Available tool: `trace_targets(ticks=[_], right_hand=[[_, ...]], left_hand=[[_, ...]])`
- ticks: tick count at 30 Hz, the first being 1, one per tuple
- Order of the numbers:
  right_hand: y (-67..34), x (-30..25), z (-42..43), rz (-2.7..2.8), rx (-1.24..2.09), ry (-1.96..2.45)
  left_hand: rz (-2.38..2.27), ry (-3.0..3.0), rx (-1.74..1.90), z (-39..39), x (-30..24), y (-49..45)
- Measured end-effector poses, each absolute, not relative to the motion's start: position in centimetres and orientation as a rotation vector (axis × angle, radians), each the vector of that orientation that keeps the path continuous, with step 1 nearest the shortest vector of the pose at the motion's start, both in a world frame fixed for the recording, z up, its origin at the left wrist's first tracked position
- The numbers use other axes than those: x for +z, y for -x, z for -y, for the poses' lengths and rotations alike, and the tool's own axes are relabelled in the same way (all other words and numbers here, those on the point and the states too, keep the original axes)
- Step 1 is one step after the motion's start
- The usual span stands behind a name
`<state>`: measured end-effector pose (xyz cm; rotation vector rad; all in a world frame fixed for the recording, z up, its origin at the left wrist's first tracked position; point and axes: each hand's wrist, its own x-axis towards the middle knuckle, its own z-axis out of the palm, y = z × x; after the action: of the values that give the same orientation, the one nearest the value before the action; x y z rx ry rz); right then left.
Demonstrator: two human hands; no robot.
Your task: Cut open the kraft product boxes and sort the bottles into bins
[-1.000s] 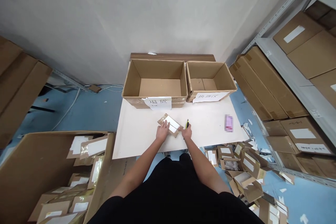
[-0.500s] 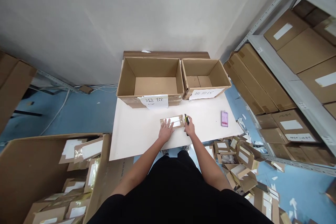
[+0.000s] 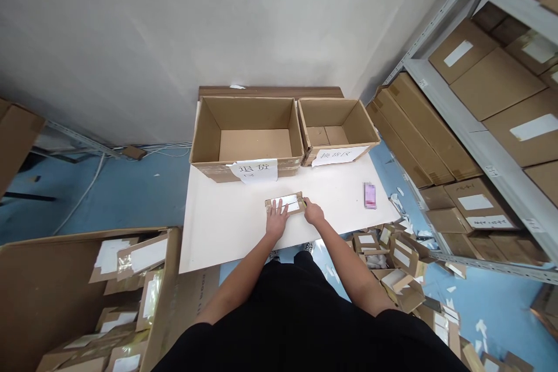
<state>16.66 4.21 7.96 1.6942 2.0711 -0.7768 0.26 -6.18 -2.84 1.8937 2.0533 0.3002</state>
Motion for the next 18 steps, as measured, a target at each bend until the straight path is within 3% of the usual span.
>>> trace_targets(ticks=[18], right_hand=[[-15.8, 8.7, -3.4, -2.089, -0.690, -1.687]], left_hand=[[-2.056, -1.899, 0.351, 6.3, -3.1, -0.1]])
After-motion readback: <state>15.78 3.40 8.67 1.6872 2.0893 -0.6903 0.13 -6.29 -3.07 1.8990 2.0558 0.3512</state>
